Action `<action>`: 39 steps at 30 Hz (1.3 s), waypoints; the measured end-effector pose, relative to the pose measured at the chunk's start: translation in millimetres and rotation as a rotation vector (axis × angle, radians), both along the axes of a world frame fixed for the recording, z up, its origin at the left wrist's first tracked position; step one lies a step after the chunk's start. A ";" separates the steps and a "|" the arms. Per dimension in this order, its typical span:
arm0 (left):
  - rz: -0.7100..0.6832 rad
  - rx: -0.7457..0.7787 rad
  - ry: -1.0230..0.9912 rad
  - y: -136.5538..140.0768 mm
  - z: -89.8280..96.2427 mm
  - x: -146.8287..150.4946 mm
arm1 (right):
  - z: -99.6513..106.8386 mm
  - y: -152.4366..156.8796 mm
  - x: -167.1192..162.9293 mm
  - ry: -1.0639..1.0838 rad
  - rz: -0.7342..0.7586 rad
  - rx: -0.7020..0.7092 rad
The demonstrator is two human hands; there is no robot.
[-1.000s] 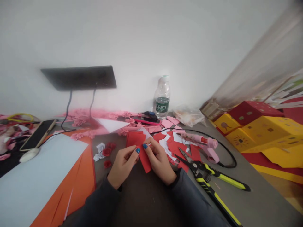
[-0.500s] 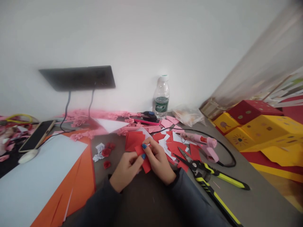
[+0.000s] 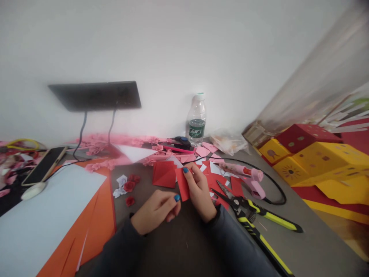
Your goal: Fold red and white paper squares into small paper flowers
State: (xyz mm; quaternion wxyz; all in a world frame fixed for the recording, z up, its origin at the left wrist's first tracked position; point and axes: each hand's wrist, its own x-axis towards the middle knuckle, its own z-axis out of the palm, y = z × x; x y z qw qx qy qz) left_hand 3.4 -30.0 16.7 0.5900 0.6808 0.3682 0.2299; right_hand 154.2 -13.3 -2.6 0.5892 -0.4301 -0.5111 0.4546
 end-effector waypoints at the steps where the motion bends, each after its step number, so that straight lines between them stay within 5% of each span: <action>1: 0.102 0.053 -0.039 2.0 -1.4 -0.8 | 0.0 -0.2 0.4 -0.013 0.028 0.013; 6: 0.470 0.129 -0.073 10.9 -5.3 -4.2 | 2.6 -2.0 -0.9 -0.084 0.160 0.092; 11: 0.618 0.056 -0.236 12.9 -4.8 -4.7 | 2.9 1.4 0.0 -0.181 0.163 0.130; 24: 0.630 0.048 -0.188 16.9 -8.0 -12.7 | 5.4 5.5 4.6 -0.099 0.118 0.107; 27: 0.560 0.092 -0.146 17.0 -4.8 -15.0 | 1.7 7.6 7.2 -0.108 0.029 0.046; 32: 0.573 0.124 -0.201 15.8 1.1 -14.9 | 0.4 8.1 7.1 0.025 0.119 -0.080; 39: 0.423 0.355 -0.161 15.2 4.4 -25.5 | 3.8 8.8 10.6 0.149 0.171 -0.080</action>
